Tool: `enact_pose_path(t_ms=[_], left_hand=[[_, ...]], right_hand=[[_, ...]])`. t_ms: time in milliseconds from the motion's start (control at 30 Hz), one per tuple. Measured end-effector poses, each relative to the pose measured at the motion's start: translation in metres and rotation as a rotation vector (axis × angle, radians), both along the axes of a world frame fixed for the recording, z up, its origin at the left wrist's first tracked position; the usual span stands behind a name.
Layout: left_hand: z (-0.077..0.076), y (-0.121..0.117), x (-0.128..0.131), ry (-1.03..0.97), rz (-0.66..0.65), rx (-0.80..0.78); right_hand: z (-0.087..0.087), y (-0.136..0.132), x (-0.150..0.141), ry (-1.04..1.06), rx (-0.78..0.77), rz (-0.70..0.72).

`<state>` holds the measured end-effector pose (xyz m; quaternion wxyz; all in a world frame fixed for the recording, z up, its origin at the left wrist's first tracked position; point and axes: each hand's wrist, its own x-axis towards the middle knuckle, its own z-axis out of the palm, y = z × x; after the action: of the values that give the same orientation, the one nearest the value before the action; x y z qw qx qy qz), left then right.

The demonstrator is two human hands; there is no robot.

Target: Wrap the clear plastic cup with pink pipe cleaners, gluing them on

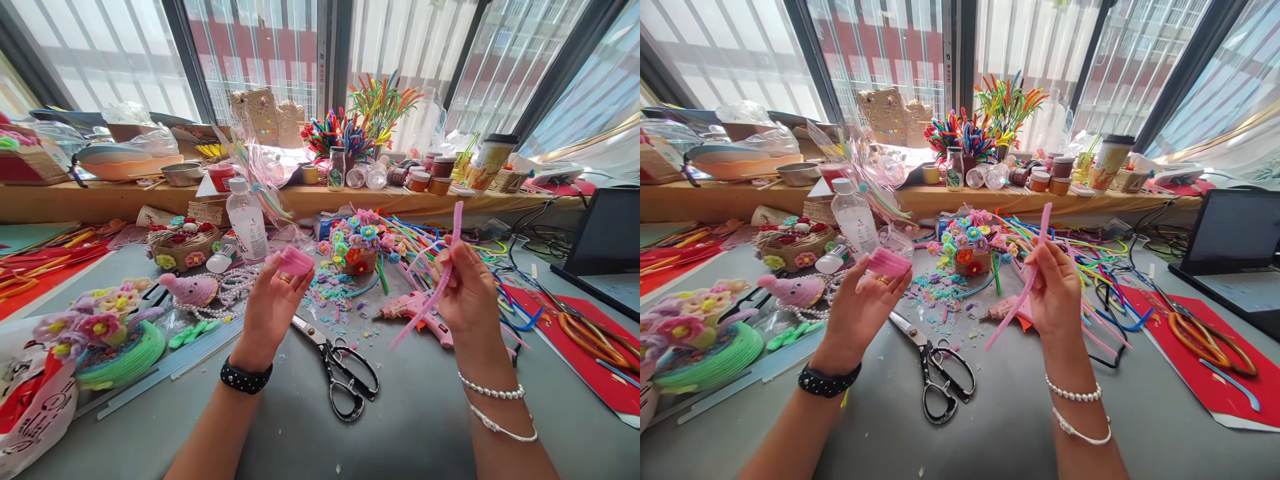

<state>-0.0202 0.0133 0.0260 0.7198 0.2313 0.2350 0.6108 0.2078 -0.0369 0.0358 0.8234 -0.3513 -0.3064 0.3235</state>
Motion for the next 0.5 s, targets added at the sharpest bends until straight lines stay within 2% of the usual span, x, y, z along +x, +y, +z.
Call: enact_pose_path(t_ms=[100,200,333,500], left_hand=[[-0.001,-0.003,0.004,0.033,-0.071,0.041],[-0.003,-0.007,0.009,0.098,-0.164,0.05],[-0.006,-0.011,0.013,0.184,-0.21,0.129],[-0.007,-0.015,0.015,0.245,-0.18,0.098]], right_hand=[[-0.005,-0.004,-0.022,-0.221,-0.127,0.343],[-0.014,-0.006,-0.048,-0.361,-0.22,0.483],[-0.021,-0.008,-0.072,-0.454,-0.218,0.502],[-0.022,-0.011,-0.072,-0.54,-0.148,0.379]])
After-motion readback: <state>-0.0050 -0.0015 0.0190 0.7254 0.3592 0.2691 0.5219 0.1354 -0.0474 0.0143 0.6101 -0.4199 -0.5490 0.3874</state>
